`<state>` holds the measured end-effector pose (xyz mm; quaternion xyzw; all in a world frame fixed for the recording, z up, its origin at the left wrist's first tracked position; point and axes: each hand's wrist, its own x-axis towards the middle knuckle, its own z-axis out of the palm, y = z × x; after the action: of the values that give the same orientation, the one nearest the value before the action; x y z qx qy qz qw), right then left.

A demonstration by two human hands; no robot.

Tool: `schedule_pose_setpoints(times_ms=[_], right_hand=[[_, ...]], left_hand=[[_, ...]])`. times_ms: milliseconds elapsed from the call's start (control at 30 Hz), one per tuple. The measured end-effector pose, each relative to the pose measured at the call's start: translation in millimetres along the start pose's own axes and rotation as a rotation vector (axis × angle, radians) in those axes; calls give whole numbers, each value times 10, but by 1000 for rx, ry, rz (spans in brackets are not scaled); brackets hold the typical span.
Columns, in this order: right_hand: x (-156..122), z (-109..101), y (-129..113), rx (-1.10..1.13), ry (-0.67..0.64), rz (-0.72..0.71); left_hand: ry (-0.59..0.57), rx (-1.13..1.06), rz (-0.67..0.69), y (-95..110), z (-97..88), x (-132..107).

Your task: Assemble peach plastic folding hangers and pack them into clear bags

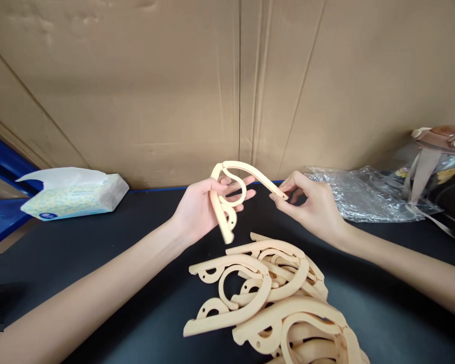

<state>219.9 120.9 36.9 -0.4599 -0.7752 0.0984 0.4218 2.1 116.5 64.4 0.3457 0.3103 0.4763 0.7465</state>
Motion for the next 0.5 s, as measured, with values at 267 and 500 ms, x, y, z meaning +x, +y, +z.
schedule_pose_setpoints(times_ms=[267, 500], right_hand=[[138, -67, 5, -270, -133, -207], [221, -18, -148, -538, -257, -369]], left_hand=[[-232, 137, -354, 55, 20, 25], [-334, 183, -481, 69, 130, 67]])
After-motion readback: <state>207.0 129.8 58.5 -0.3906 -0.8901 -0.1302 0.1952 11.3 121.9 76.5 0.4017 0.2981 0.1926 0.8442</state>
